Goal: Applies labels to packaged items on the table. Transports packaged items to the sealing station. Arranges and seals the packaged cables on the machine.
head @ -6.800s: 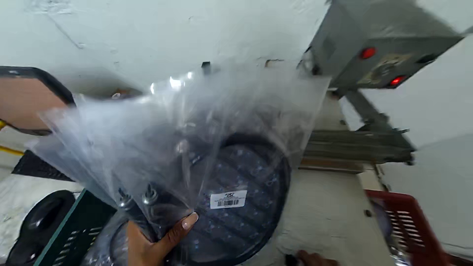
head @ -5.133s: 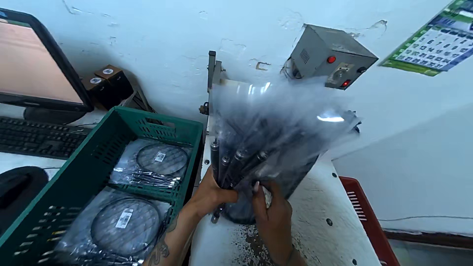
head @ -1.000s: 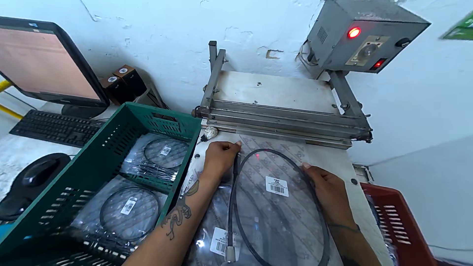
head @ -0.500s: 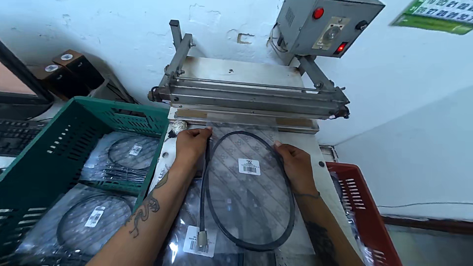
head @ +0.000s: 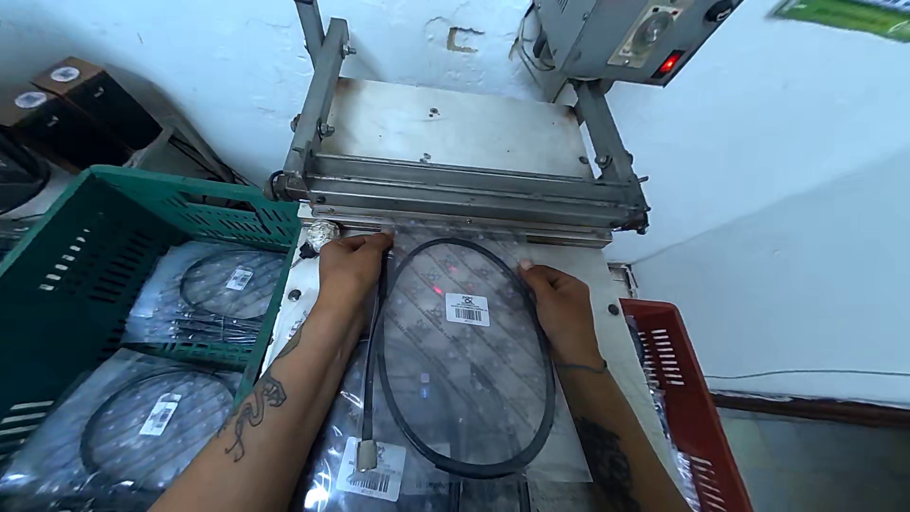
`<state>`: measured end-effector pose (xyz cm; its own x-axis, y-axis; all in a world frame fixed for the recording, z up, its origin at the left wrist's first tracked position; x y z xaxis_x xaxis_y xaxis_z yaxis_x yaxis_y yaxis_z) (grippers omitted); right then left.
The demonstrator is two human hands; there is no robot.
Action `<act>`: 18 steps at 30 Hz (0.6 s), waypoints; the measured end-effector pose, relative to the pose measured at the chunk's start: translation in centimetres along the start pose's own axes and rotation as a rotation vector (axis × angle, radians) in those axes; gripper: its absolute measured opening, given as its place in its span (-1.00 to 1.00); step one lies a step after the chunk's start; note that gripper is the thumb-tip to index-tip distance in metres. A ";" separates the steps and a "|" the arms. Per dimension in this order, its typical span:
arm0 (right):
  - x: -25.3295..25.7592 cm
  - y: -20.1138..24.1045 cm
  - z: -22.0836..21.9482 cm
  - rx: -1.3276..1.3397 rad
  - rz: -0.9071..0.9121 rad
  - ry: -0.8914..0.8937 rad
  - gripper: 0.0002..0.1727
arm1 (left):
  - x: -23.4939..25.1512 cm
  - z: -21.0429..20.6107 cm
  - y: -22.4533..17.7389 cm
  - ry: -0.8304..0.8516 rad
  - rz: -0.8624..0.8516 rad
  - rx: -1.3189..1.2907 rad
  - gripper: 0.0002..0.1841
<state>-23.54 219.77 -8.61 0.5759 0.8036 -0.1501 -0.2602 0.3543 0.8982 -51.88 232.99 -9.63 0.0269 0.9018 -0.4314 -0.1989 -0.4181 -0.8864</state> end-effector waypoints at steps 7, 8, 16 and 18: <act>-0.3 0.2 -0.1 0.026 -0.004 -0.011 -0.66 | -0.2 0.0 -0.1 -0.008 -0.017 0.015 -0.73; -0.3 0.2 -0.1 0.035 -0.003 -0.012 -0.67 | -0.2 0.0 -0.1 -0.008 -0.015 0.018 -0.73; -0.4 0.3 -0.2 0.050 -0.002 -0.014 -0.67 | -0.5 0.0 -0.2 -0.015 -0.009 0.024 -0.73; -0.3 0.0 -0.2 0.019 -0.002 -0.001 -0.65 | -0.3 0.1 -0.2 -0.013 -0.012 0.036 -0.73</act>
<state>-23.91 219.61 -8.60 0.5773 0.8024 -0.1510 -0.2444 0.3463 0.9057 -51.93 232.76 -9.32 0.0172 0.9079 -0.4189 -0.2340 -0.4036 -0.8845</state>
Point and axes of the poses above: each hand's wrist, its own x-axis towards the middle knuckle, its own z-axis out of the back of the hand, y = z × x, the point moved 10 cm from there along x, towards the middle knuckle, and after that the axes turned 5 degrees about y, right-handed, at the moved point
